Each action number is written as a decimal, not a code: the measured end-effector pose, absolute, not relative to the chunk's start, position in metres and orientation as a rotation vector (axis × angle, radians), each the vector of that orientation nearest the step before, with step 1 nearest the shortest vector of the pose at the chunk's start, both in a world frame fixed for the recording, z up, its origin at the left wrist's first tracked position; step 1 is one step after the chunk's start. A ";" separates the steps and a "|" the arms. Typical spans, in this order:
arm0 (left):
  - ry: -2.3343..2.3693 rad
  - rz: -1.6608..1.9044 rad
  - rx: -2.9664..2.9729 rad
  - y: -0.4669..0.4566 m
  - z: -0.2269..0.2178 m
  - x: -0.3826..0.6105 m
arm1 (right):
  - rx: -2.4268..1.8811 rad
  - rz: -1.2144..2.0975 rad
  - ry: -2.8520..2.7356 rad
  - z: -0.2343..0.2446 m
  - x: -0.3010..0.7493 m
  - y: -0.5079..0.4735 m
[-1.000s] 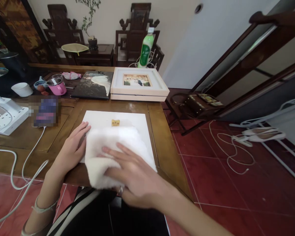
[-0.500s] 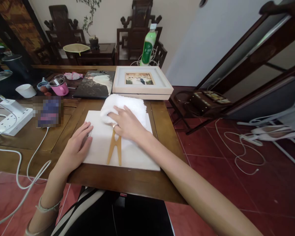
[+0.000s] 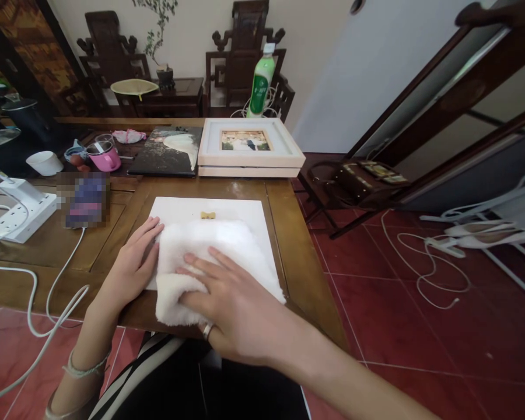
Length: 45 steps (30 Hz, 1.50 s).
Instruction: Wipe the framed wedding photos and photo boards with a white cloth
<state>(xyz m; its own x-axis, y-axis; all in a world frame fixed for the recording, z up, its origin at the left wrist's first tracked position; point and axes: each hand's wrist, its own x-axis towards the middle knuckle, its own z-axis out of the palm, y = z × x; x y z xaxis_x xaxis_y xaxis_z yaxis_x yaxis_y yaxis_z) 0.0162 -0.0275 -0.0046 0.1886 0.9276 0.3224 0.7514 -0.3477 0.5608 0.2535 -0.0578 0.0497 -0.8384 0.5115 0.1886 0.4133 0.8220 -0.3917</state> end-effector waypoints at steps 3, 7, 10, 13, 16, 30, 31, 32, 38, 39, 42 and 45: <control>1.600 0.938 2.196 -0.027 -0.005 0.016 | -0.735 0.507 -2.681 0.046 0.257 -0.038; 1.611 0.972 2.185 -0.028 -0.005 0.017 | -0.802 0.398 -2.593 0.033 0.254 -0.008; 1.614 0.978 2.160 -0.028 -0.004 0.018 | -0.890 0.319 -2.580 0.027 0.248 0.005; 1.606 0.986 2.151 -0.029 -0.003 0.019 | -0.921 0.261 -2.574 0.025 0.241 0.004; 1.602 0.979 2.150 -0.029 -0.003 0.019 | -0.882 0.262 -2.588 0.026 0.237 -0.010; 1.615 0.954 2.122 -0.030 -0.001 0.019 | -0.617 0.546 -2.699 0.039 0.270 -0.046; 1.617 0.944 2.134 -0.029 -0.001 0.019 | -0.646 0.539 -2.691 0.038 0.273 -0.040; 1.617 0.935 2.148 -0.029 -0.002 0.019 | -0.675 0.518 -2.679 0.036 0.274 -0.033; 1.602 0.943 2.165 -0.029 -0.003 0.017 | -0.760 0.364 -2.605 0.025 0.273 -0.002; 1.601 0.948 2.168 -0.029 -0.003 0.017 | -0.764 0.346 -2.600 0.023 0.272 0.000; 1.599 0.951 2.171 -0.029 -0.004 0.016 | -0.754 0.264 -2.592 0.021 0.270 -0.002; 1.600 0.948 2.161 -0.030 -0.003 0.016 | -0.750 0.187 -2.591 0.018 0.268 -0.010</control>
<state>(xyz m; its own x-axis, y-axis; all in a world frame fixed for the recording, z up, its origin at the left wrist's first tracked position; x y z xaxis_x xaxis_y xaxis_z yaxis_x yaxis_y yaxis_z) 0.0161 -0.0297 -0.0030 0.1669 0.9281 0.3329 0.7374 -0.3416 0.5826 0.2675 -0.0105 0.0185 -0.7593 0.5357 0.3695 0.4771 0.8444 -0.2437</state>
